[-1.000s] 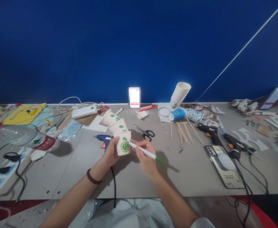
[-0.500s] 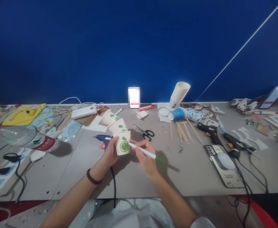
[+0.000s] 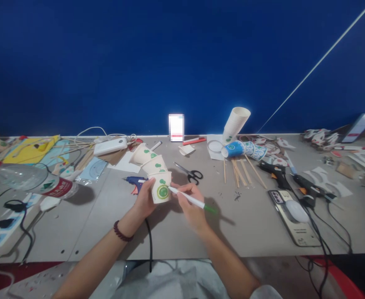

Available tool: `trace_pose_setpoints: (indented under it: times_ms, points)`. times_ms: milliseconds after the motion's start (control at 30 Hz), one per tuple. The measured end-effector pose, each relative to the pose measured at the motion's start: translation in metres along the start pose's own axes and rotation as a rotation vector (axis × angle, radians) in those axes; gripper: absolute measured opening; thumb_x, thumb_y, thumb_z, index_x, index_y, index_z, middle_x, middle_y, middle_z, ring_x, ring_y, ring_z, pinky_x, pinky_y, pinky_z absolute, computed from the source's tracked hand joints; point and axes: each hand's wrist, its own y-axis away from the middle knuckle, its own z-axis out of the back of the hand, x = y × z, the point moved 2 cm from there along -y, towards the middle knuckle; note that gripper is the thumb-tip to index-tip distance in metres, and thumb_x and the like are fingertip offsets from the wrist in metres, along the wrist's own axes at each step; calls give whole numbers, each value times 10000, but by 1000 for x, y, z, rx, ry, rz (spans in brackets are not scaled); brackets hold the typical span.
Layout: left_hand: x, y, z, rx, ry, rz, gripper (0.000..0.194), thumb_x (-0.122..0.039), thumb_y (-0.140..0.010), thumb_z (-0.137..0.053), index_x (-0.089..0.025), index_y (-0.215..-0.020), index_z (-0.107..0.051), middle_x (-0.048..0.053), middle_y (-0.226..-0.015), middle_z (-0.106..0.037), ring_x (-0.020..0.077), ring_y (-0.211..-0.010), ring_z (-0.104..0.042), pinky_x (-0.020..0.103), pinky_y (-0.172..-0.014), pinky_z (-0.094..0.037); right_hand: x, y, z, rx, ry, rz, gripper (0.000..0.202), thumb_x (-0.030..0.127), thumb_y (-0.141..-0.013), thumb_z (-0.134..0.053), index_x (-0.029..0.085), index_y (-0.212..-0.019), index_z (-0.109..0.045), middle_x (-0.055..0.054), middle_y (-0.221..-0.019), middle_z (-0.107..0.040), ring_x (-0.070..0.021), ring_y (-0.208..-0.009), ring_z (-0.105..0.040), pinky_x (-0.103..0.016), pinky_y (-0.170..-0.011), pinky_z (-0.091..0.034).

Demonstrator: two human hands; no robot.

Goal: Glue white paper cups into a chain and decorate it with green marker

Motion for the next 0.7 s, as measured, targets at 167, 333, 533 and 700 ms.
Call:
trace_pose_setpoints:
  times_ms: [167, 333, 533, 700]
  points:
    - [-1, -1, 0, -24, 15, 2, 448, -422, -699, -687, -90, -1000, -695, 115, -873, -751, 232, -730, -686, 320, -654, -531, -1, -1, 1, 11, -30, 32, 152, 300, -765, -732, 224, -749, -601, 17, -766, -673, -241, -1012, -723, -356, -837, -598]
    - [0, -1, 1, -24, 18, 7, 460, -419, -692, -688, -88, -1012, -693, 119, -874, -750, 229, -726, -681, 317, -654, -523, -2, 0, 1, 8, -51, 31, 149, 288, -774, -739, 217, -761, -608, 9, -771, -686, -257, -1035, -720, -332, -832, -600]
    - [-2, 0, -2, 43, 6, 9, 454, -429, -709, -677, -86, -1005, -695, 120, -842, -746, 241, -739, -685, 330, -695, -520, 0, 1, -1, -9, -20, 3, 169, 324, -760, -761, 219, -766, -628, -21, -832, -751, -254, -996, -733, -331, -816, -604]
    - [-1, -1, 0, 19, 18, 6, 464, -420, -716, -675, -79, -1030, -680, 128, -865, -743, 241, -741, -686, 329, -684, -516, 3, 1, -1, -24, -17, 0, 188, 331, -744, -765, 220, -745, -613, -5, -781, -711, -268, -1009, -727, -338, -807, -609]
